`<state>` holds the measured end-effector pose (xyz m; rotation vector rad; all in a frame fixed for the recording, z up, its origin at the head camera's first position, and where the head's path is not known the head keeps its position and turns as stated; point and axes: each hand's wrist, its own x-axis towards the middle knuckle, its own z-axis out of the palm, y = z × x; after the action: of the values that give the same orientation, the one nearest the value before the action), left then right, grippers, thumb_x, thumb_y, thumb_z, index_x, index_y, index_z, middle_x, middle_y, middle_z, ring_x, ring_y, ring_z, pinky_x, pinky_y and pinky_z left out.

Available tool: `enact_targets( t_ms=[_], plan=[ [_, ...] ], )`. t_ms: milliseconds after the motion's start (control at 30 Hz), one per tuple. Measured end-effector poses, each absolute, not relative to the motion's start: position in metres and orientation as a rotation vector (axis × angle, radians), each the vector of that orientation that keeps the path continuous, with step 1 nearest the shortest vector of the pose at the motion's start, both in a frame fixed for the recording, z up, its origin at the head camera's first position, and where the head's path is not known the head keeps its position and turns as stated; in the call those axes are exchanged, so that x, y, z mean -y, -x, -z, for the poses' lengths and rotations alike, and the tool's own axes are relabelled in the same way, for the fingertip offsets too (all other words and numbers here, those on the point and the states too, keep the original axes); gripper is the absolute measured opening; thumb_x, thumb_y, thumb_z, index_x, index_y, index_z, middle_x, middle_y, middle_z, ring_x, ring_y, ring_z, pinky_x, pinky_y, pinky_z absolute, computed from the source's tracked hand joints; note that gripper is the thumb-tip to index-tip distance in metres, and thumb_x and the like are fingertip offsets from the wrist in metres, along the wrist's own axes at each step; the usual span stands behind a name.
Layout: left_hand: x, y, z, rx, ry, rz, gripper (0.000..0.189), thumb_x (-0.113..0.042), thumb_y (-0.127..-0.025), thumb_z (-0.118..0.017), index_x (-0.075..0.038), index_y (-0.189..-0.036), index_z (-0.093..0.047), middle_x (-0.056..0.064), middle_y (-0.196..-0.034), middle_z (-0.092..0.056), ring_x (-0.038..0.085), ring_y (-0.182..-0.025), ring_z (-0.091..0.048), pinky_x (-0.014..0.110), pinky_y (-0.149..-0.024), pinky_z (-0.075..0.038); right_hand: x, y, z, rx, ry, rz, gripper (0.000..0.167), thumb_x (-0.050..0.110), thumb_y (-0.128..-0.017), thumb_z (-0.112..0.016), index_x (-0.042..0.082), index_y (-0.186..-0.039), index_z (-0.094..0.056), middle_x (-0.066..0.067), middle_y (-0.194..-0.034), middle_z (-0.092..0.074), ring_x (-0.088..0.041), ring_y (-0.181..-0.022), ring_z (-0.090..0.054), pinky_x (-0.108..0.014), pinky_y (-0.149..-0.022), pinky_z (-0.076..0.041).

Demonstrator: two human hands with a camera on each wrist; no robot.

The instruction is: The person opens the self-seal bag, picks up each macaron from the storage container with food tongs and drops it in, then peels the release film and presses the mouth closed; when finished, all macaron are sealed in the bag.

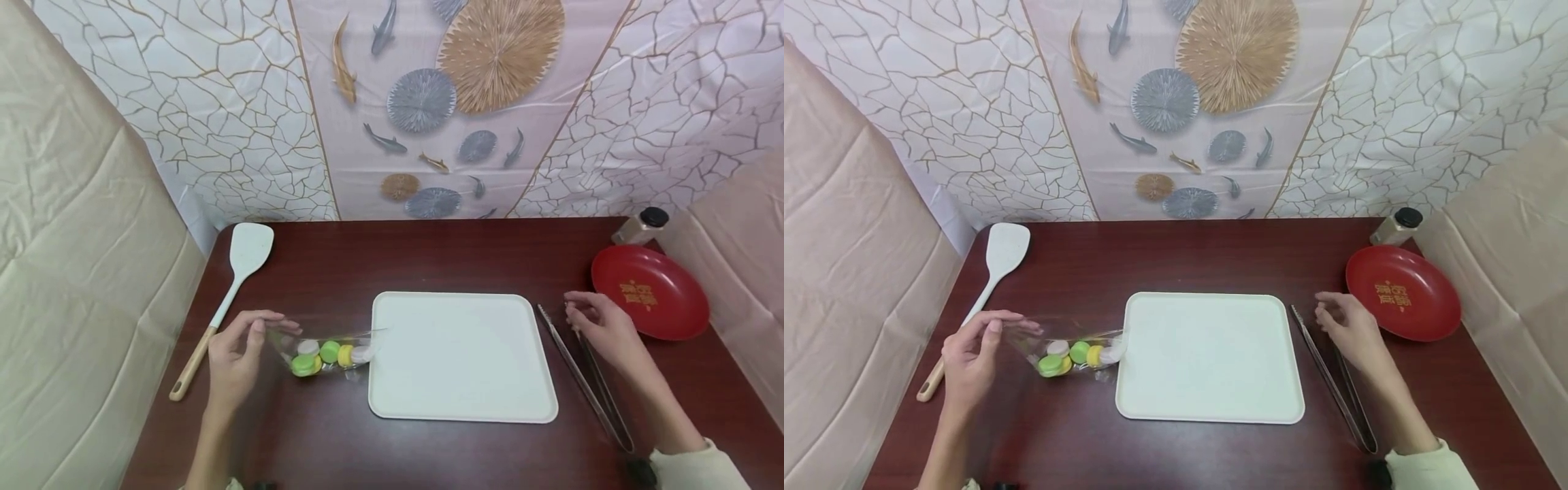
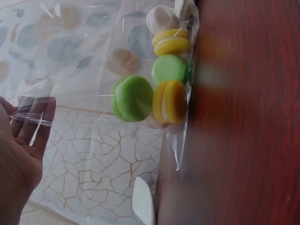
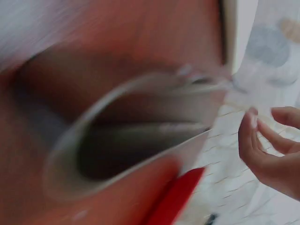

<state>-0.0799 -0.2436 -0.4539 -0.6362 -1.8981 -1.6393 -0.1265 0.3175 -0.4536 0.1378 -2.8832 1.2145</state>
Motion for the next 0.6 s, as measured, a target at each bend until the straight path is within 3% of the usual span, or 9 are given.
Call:
enact_targets(
  t_ms=[133,233,333,467,600],
  plan=[
    [0.241,0.082,0.455,1.904,0.582,1.640,0.023,0.021,-0.106,-0.044,0.016,-0.105,-0.067,0.008,-0.093,-0.084,0.008,-0.092,-0.082,0.021,-0.094,-0.058,-0.264,0.125,0.437,2.703,-0.434,-1.229,0.031,-0.001,-0.102,-0.074,0.001,-0.133,-0.073,-0.021,-0.122,-0.075,0.016,-0.102,-0.063,-0.005,-0.087,-0.050],
    [0.242,0.085,0.456,1.869,0.582,1.656,0.016,0.022,-0.105,-0.049,0.019,-0.103,-0.065,0.009,-0.092,-0.084,0.010,-0.091,-0.082,0.022,-0.088,-0.061,-0.206,0.125,0.430,2.622,-0.806,-1.398,0.033,-0.003,-0.100,-0.076,0.002,-0.133,-0.074,-0.015,-0.120,-0.079,-0.002,-0.108,-0.072,-0.017,-0.093,-0.058],
    [0.243,0.086,0.458,1.813,0.612,1.720,0.007,0.024,-0.102,-0.054,0.023,-0.103,-0.061,0.011,-0.094,-0.084,0.012,-0.090,-0.083,0.022,-0.083,-0.064,-0.149,0.124,0.431,2.539,-1.087,-1.525,0.042,-0.003,-0.096,-0.081,0.001,-0.137,-0.072,-0.011,-0.121,-0.080,-0.015,-0.107,-0.075,-0.030,-0.091,-0.063],
    [0.244,0.088,0.458,1.777,0.658,1.810,0.006,0.027,-0.100,-0.054,0.025,-0.104,-0.059,0.012,-0.099,-0.084,0.017,-0.094,-0.084,0.025,-0.086,-0.065,-0.094,0.123,0.436,2.455,-1.196,-1.557,0.052,0.005,-0.094,-0.086,0.005,-0.144,-0.070,-0.009,-0.126,-0.079,-0.014,-0.093,-0.070,-0.034,-0.085,-0.060],
    [0.246,0.091,0.457,1.807,0.725,1.823,0.016,0.028,-0.099,-0.053,0.026,-0.113,-0.062,0.015,-0.108,-0.084,0.019,-0.102,-0.084,0.026,-0.092,-0.064,-0.069,0.127,0.441,2.314,-1.222,-1.569,0.037,0.004,-0.098,-0.081,0.007,-0.135,-0.077,-0.006,-0.126,-0.081,-0.013,-0.095,-0.073,-0.030,-0.089,-0.060]
  ],
)
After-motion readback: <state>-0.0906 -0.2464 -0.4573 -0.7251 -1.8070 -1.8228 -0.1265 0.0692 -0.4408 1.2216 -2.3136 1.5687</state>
